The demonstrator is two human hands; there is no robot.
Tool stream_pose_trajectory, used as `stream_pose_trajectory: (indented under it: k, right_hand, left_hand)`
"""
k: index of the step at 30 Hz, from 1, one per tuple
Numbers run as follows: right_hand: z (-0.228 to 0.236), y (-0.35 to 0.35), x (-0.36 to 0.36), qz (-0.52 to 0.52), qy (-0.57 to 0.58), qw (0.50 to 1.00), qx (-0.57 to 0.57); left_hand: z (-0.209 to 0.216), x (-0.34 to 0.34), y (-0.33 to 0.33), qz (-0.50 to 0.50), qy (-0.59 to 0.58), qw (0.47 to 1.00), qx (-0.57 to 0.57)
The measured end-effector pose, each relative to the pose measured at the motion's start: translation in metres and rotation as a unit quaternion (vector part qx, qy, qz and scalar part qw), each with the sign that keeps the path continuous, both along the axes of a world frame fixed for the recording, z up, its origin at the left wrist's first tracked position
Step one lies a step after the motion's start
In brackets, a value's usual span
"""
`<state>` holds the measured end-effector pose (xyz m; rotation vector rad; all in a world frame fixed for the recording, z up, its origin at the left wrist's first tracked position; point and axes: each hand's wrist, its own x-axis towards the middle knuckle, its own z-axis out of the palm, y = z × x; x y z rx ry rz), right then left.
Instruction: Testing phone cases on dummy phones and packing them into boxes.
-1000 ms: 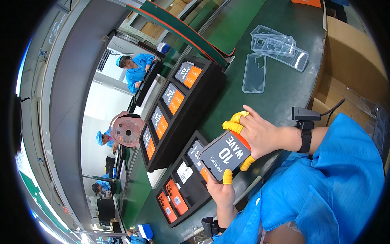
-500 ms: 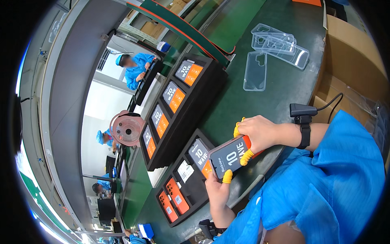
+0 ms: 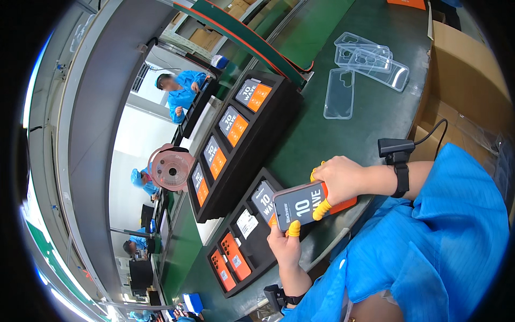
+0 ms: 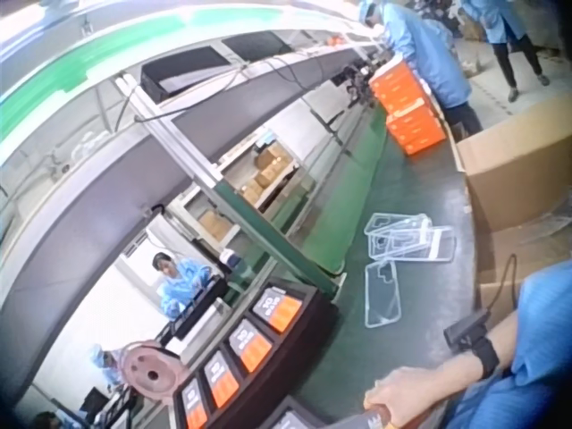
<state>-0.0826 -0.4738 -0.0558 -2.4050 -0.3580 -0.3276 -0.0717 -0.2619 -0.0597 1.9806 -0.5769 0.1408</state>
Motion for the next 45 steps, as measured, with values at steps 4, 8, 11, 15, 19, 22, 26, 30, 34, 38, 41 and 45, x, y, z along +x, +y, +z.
stream_pose_trajectory:
  k: [4,8,11,15,19,22,26,30,34,38,41,45]
  right_hand:
    - [0.001,0.002,0.008,0.014,-0.039,0.999,-0.009]
    - [0.000,0.000,0.011,-0.015,-0.085,0.996,-0.015]
    - [-0.004,0.002,0.008,-0.001,-0.131,0.991,0.014]
    - [0.006,0.004,0.001,-0.004,-0.046,0.993,0.109]
    - [0.012,0.017,-0.003,0.077,-0.004,0.955,0.286]
    - [0.018,0.029,-0.009,0.080,-0.001,0.948,0.307]
    - [0.011,0.026,-0.003,0.067,-0.094,0.959,0.259]
    - [0.007,0.034,0.004,0.060,-0.171,0.941,0.285]
    - [0.008,0.043,0.001,0.051,-0.130,0.926,0.351]
    - [0.009,0.058,0.005,0.037,-0.111,0.900,0.419]
    - [0.012,0.072,0.013,0.028,-0.112,0.894,0.432]
    - [0.028,0.090,0.016,0.059,-0.011,0.975,0.213]
  left_hand:
    - [0.003,-0.004,-0.005,0.058,-0.076,0.993,0.075]
    - [-0.002,0.000,-0.013,0.102,-0.097,0.989,0.037]
    - [0.007,0.005,-0.002,0.004,0.057,0.998,0.041]
    - [-0.013,0.003,0.010,-0.137,0.106,0.975,-0.136]
    - [-0.026,0.016,0.014,-0.293,0.177,0.937,0.068]
    - [-0.021,0.040,0.002,-0.427,0.272,0.810,0.296]
    - [-0.024,0.050,-0.034,-0.385,0.156,0.862,0.291]
    - [-0.024,0.048,-0.052,-0.328,0.089,0.903,0.263]
    - [-0.025,0.046,-0.062,-0.290,0.058,0.924,0.242]
    - [-0.028,0.043,-0.061,-0.260,0.044,0.939,0.222]
    - [-0.031,0.043,-0.059,-0.238,0.041,0.949,0.204]
    - [-0.037,0.037,-0.034,-0.165,0.054,0.970,0.169]
